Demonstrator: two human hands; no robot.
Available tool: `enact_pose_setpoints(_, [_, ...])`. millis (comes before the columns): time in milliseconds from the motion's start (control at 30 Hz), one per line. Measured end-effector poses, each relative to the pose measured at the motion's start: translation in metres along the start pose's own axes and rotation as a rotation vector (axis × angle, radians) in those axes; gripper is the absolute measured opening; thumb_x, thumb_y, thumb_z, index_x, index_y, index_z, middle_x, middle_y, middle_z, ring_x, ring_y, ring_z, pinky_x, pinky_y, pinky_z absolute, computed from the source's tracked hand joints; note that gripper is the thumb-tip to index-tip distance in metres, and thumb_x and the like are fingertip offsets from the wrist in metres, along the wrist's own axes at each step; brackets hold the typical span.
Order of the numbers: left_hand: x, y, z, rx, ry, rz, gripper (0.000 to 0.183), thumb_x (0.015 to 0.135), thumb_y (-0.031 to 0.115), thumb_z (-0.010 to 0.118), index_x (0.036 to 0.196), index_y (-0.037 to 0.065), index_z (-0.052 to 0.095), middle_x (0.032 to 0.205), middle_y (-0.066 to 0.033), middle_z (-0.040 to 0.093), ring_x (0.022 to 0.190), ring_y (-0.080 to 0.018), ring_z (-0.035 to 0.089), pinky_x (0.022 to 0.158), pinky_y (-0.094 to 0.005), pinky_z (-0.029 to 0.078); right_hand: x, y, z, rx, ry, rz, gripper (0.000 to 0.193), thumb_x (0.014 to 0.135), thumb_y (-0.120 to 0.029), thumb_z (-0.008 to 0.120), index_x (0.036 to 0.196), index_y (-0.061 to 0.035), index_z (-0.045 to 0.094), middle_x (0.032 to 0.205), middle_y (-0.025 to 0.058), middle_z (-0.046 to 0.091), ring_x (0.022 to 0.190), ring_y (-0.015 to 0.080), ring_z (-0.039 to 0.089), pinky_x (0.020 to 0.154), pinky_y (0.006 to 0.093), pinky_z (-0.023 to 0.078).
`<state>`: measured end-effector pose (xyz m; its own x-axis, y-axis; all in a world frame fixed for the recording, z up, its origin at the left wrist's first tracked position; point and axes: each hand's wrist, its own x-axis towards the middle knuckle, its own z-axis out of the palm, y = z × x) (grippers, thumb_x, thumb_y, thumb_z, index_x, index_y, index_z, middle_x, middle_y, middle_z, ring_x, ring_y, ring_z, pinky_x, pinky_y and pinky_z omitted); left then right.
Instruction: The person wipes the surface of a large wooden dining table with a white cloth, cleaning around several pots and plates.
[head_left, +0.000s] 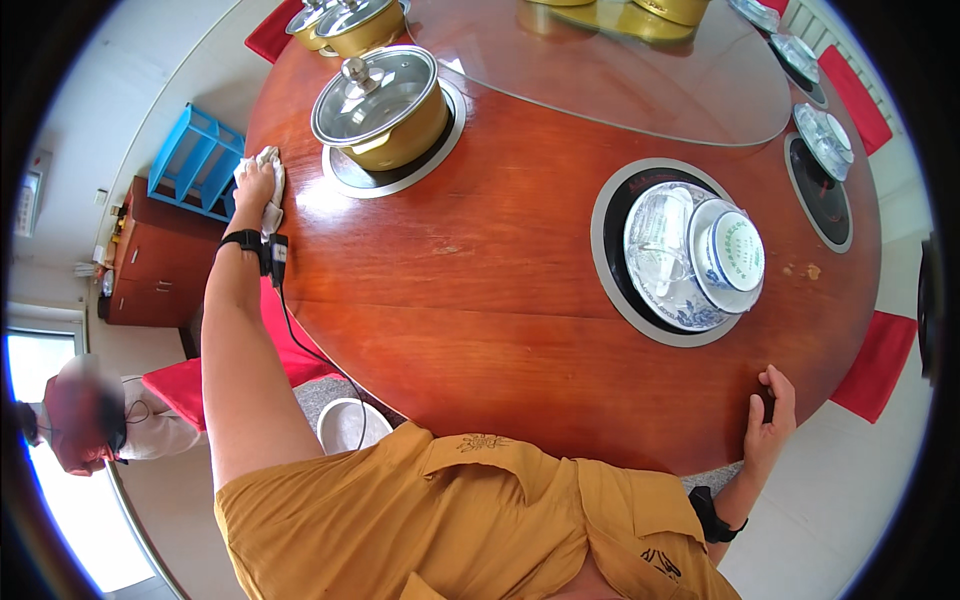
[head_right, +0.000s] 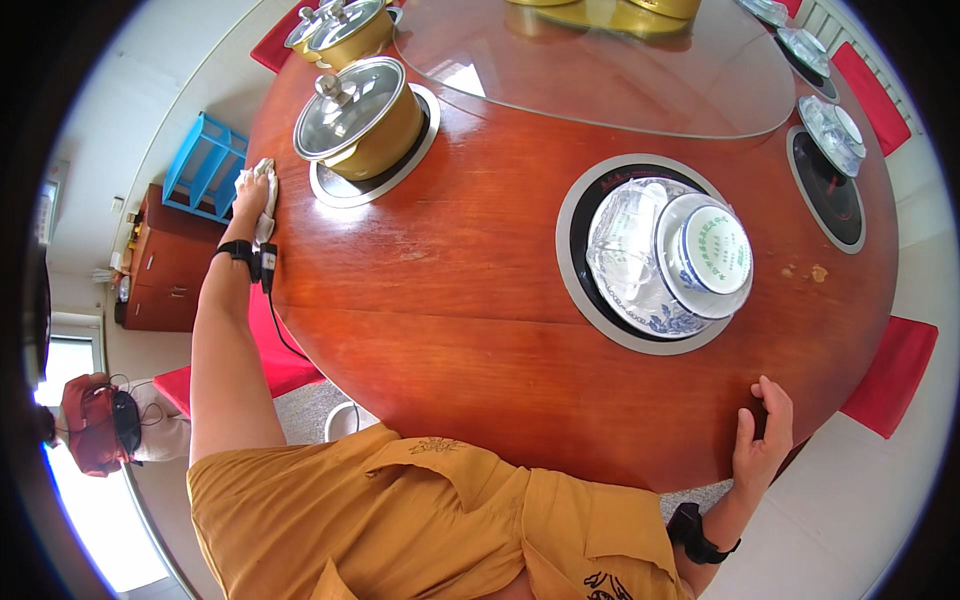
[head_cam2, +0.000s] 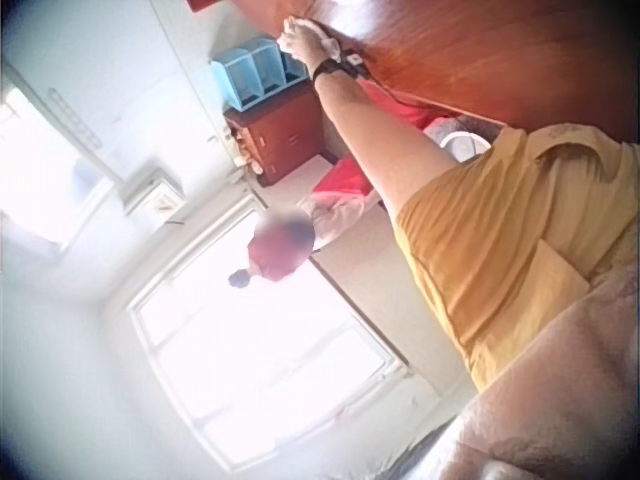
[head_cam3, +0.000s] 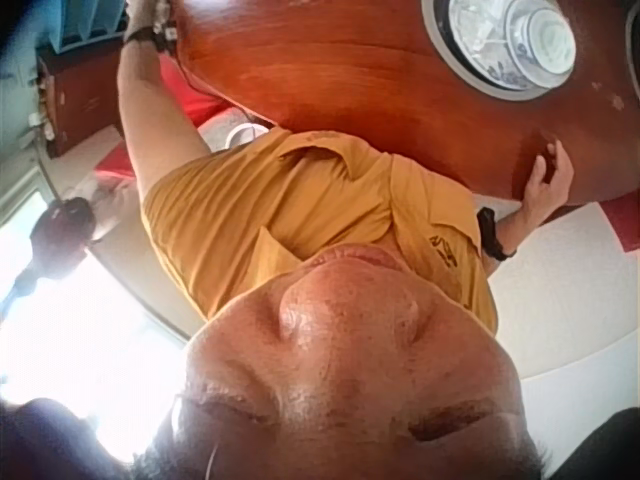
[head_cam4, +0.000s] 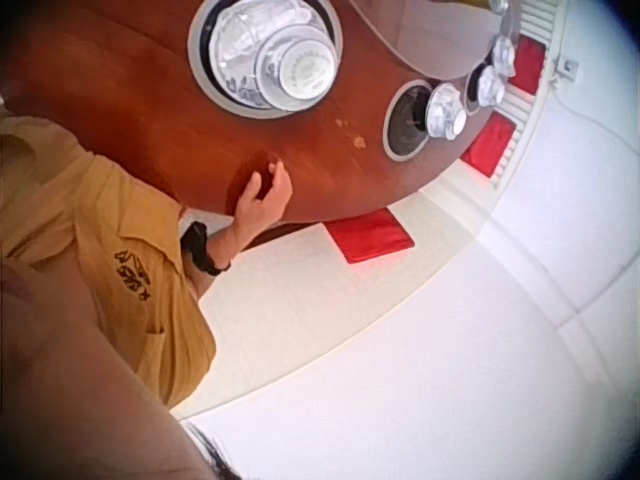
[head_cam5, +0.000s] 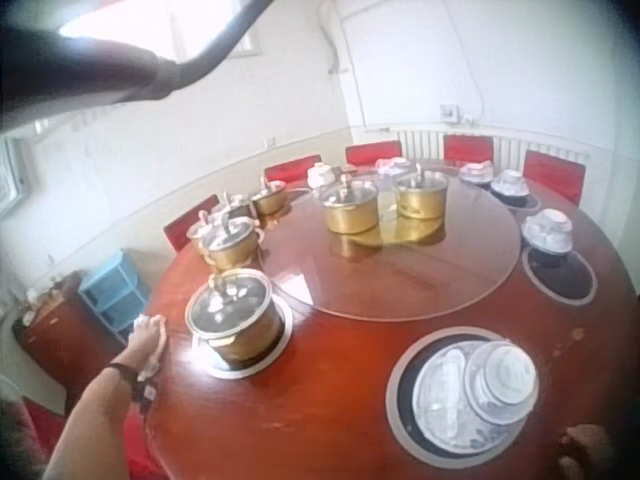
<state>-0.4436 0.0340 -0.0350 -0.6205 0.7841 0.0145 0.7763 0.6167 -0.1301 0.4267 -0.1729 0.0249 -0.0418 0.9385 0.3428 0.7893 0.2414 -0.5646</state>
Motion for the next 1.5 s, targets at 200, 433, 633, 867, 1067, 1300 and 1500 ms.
enact_pose_setpoints(200, [-0.098, 0.028, -0.034, 0.034, 0.061, 0.081, 0.056, 0.095, 0.043, 0.034, 0.134, 0.003, 0.044, 0.136, -0.0285, 0.043, 0.122, -0.0463, 0.044, 0.103, -0.0521, 0.036, -0.001, 0.002, -0.002, 0.01, 0.009, -0.04, 0.034, 0.085, -0.008, 0.061, 0.118, 0.0017, 0.058, 0.106, 0.0156, 0.062, 0.098, 0.0282, 0.059, 0.089, 0.0357, 0.046])
enact_pose_setpoints(433, [-0.236, 0.078, -0.059, -0.166, 0.199, 0.647, 0.051, 0.096, 0.027, 0.045, 0.138, -0.001, 0.039, 0.142, -0.0252, 0.038, 0.135, -0.0397, 0.031, 0.113, -0.0438, 0.023, 0.003, -0.003, -0.003, -0.005, -0.01, -0.115, 0.035, 0.085, -0.01, 0.063, 0.117, 0.0014, 0.058, 0.105, 0.0167, 0.062, 0.098, 0.0312, 0.059, 0.088, 0.0377, 0.047])
enact_pose_setpoints(633, [-0.331, 0.163, -0.103, -0.11, 0.025, 1.162, 0.067, 0.076, 0.005, 0.058, 0.14, 0.0, 0.037, 0.148, -0.0222, 0.029, 0.139, -0.0405, 0.024, 0.115, -0.046, 0.021, 0.0, -0.004, -0.003, 0.0, 0.013, -0.11, 0.036, 0.085, -0.016, 0.064, 0.117, -0.0012, 0.059, 0.098, 0.0124, 0.065, 0.096, 0.0302, 0.06, 0.084, 0.0382, 0.049])
enact_pose_setpoints(867, [-0.404, 0.249, -0.117, -0.359, -0.192, 1.894, 0.068, 0.078, 0.028, 0.07, 0.137, 0.006, 0.043, 0.15, -0.0197, 0.029, 0.142, -0.0385, 0.021, 0.114, -0.0526, 0.018, -0.003, -0.002, -0.003, 0.056, 0.056, -0.156, 0.037, 0.084, -0.015, 0.065, 0.117, -0.0004, 0.059, 0.097, 0.0134, 0.064, 0.092, 0.0295, 0.061, 0.083, 0.0376, 0.049])
enact_pose_setpoints(1067, [-0.463, 0.32, -0.124, -0.484, -0.336, 2.301, 0.053, 0.083, 0.029, 0.064, 0.129, 0.007, 0.051, 0.144, -0.0135, 0.039, 0.14, -0.037, 0.026, 0.112, -0.0544, 0.023, -0.002, -0.004, -0.004, 0.1, 0.079, -0.153, 0.038, 0.082, -0.01, 0.066, 0.117, 0.0003, 0.059, 0.097, 0.0138, 0.064, 0.089, 0.0278, 0.062, 0.081, 0.0353, 0.049])
enact_pose_setpoints(1300, [-0.508, 0.379, -0.125, -0.556, -0.155, 2.239, 0.044, 0.085, 0.03, 0.063, 0.124, 0.01, 0.054, 0.139, -0.0115, 0.043, 0.136, -0.0339, 0.031, 0.11, -0.0519, 0.026, -0.004, 0.001, -0.004, 0.149, 0.1, -0.103, 0.039, 0.079, -0.007, 0.067, 0.117, -0.0011, 0.06, 0.095, 0.0128, 0.064, 0.088, 0.0255, 0.062, 0.08, 0.033, 0.049])
enact_pose_setpoints(1500, [-0.461, 0.362, -0.15, -1.049, -0.455, 1.99, 0.036, 0.095, 0.026, 0.054, 0.12, 0.001, 0.057, 0.128, -0.0195, 0.053, 0.121, -0.0371, 0.05, 0.099, -0.0447, 0.044, -0.002, -0.002, -0.008, -0.045, 0.147, -0.237, 0.038, 0.089, -0.028, 0.061, 0.118, -0.0035, 0.061, 0.115, 0.0154, 0.062, 0.111, 0.0318, 0.057, 0.091, 0.0388, 0.045])
